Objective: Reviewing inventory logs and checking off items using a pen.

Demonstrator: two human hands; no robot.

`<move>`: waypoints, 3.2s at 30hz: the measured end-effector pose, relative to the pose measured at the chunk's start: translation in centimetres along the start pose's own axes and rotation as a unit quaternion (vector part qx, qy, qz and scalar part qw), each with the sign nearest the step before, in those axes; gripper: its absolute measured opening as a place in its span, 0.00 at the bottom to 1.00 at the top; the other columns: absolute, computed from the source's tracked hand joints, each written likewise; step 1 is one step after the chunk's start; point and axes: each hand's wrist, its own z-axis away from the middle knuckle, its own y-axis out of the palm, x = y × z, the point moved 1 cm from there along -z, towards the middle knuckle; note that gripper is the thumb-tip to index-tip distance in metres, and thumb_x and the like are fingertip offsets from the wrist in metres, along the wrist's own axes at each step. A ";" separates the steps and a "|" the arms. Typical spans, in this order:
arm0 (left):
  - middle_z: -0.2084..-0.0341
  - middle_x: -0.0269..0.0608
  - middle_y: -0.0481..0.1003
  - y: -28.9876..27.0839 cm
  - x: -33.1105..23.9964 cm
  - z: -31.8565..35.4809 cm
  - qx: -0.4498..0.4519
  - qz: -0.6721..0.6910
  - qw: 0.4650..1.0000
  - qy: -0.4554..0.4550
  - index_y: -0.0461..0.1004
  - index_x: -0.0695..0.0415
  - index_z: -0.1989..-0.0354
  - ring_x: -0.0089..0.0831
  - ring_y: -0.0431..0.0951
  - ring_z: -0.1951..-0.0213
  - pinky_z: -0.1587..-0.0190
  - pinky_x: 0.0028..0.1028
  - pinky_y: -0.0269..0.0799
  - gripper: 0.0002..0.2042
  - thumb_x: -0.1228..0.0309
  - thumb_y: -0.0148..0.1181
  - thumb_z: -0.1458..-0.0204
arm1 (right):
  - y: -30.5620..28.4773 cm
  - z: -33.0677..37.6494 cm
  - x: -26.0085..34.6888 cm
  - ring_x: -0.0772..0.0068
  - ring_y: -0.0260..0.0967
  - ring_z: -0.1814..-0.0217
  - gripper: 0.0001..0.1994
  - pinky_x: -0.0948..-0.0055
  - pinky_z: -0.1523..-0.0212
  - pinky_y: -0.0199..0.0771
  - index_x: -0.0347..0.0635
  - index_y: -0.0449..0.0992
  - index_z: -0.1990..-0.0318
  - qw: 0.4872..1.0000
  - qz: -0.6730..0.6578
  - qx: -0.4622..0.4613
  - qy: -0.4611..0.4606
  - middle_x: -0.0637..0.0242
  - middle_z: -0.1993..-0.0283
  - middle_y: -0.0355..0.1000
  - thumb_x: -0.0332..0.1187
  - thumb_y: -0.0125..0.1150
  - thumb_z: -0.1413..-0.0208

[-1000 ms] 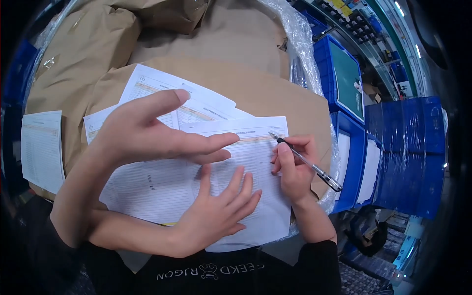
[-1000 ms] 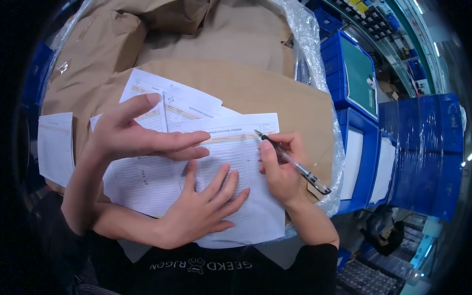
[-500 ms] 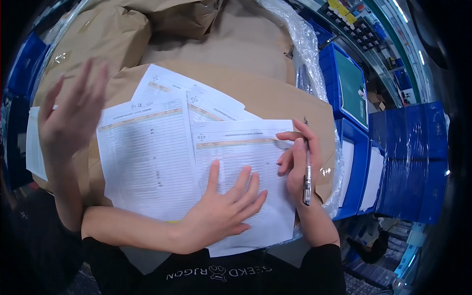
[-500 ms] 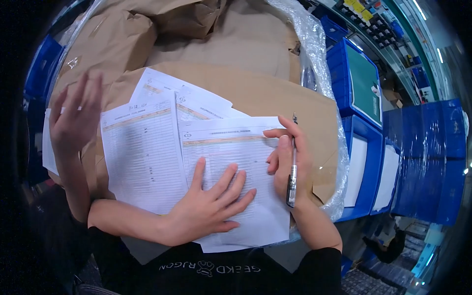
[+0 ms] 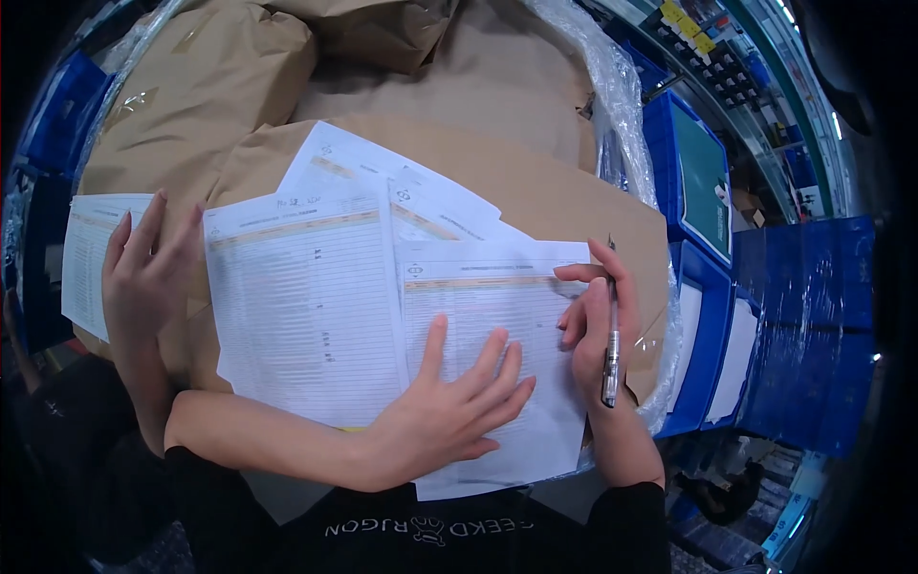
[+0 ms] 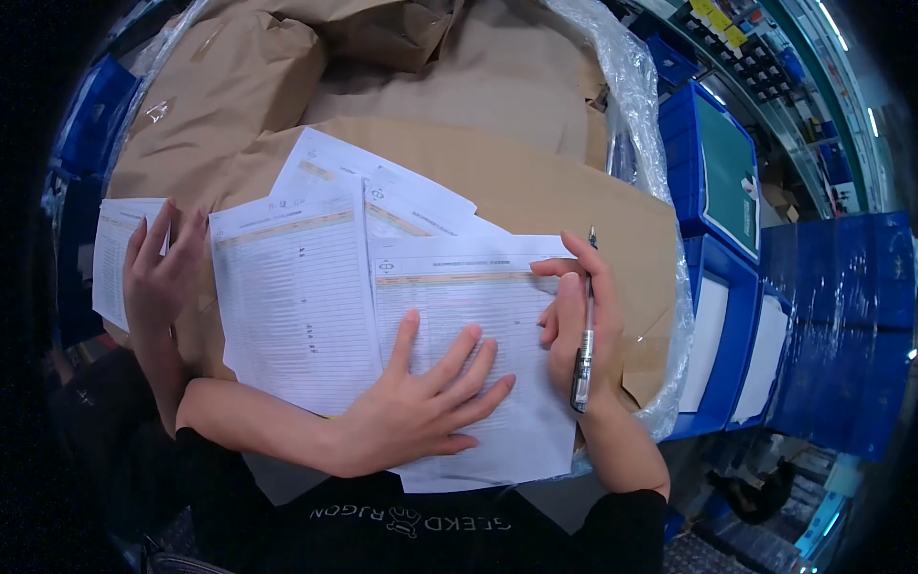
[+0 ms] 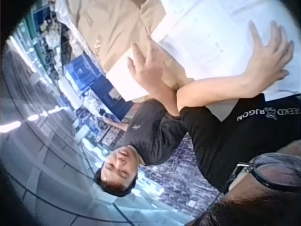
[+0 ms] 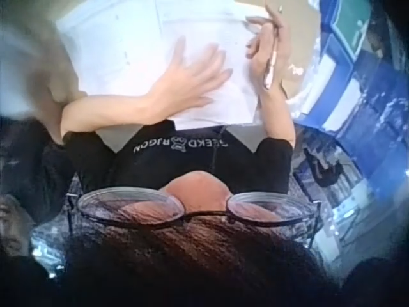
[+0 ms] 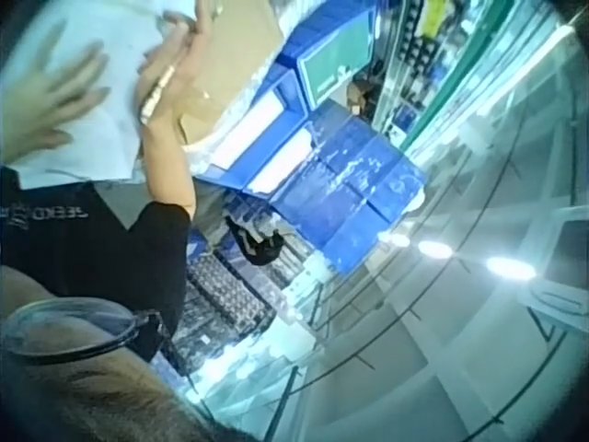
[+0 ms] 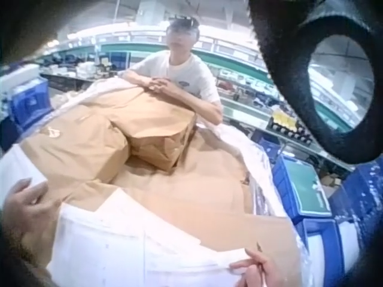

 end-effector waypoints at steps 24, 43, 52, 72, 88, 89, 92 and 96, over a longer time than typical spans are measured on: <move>0.33 0.50 0.61 0.1 -0.1 -0.1 -0.009 0.022 1.000 0.001 0.63 0.49 0.31 0.48 0.54 0.28 0.38 0.75 0.57 0.36 0.40 0.54 0.42 | -0.4 0.8 -0.8 0.83 0.70 0.72 0.12 0.84 0.73 0.71 0.38 0.69 0.48 0.994 -0.090 0.010 0.062 0.65 0.63 0.74 0.25 0.62 0.36; 0.34 0.51 0.62 1.2 -0.1 0.3 -0.060 -0.003 0.998 0.001 0.62 0.51 0.30 0.50 0.57 0.29 0.41 0.74 0.61 0.40 0.36 0.53 0.44 | 0.3 0.8 -0.6 0.86 0.64 0.76 0.09 0.84 0.75 0.65 0.36 0.72 0.51 0.995 -0.078 -0.034 0.050 0.65 0.61 0.72 0.25 0.61 0.36; 0.34 0.52 0.62 0.9 0.1 0.5 -0.064 -0.011 0.998 0.010 0.62 0.53 0.30 0.50 0.57 0.30 0.41 0.71 0.64 0.38 0.37 0.49 0.41 | 0.3 0.9 -0.9 0.87 0.63 0.77 0.09 0.86 0.77 0.61 0.37 0.72 0.51 0.996 -0.056 -0.052 0.044 0.67 0.63 0.72 0.25 0.61 0.36; 0.33 0.54 0.61 1.7 -0.2 0.5 -0.086 0.002 0.996 0.008 0.63 0.54 0.31 0.52 0.56 0.29 0.39 0.75 0.57 0.37 0.38 0.48 0.39 | 0.2 0.6 -1.5 0.85 0.62 0.79 0.05 0.85 0.78 0.61 0.36 0.71 0.56 0.997 -0.048 -0.050 -0.019 0.64 0.68 0.73 0.27 0.59 0.34; 0.33 0.49 0.62 0.2 0.0 -0.1 -0.005 0.015 1.000 0.007 0.63 0.47 0.30 0.47 0.56 0.28 0.39 0.78 0.53 0.36 0.39 0.54 0.43 | -0.6 1.5 -2.1 0.83 0.66 0.81 0.08 0.82 0.79 0.67 0.39 0.65 0.64 0.998 -0.050 0.005 -0.043 0.62 0.72 0.73 0.26 0.58 0.34; 0.34 0.48 0.62 0.2 0.1 -0.2 0.004 0.023 1.000 0.001 0.63 0.49 0.31 0.47 0.56 0.28 0.39 0.77 0.55 0.37 0.39 0.55 0.44 | -0.7 1.5 -2.1 0.83 0.66 0.81 0.08 0.82 0.79 0.67 0.39 0.65 0.65 0.998 -0.017 0.018 -0.056 0.62 0.72 0.73 0.25 0.58 0.34; 0.34 0.47 0.62 0.1 0.0 -0.2 0.000 0.025 1.000 0.001 0.63 0.49 0.31 0.47 0.55 0.28 0.39 0.77 0.55 0.37 0.39 0.54 0.43 | -0.6 1.5 -2.1 0.84 0.66 0.81 0.09 0.82 0.79 0.67 0.39 0.65 0.66 0.999 -0.008 0.020 -0.044 0.62 0.72 0.73 0.24 0.58 0.35; 0.34 0.48 0.61 0.2 -0.1 -0.1 0.002 0.023 1.000 -0.001 0.63 0.49 0.31 0.47 0.54 0.28 0.39 0.78 0.55 0.37 0.39 0.53 0.43 | -0.6 1.5 -2.0 0.84 0.66 0.81 0.09 0.82 0.79 0.67 0.39 0.65 0.67 0.999 -0.003 0.021 -0.045 0.62 0.73 0.73 0.23 0.58 0.35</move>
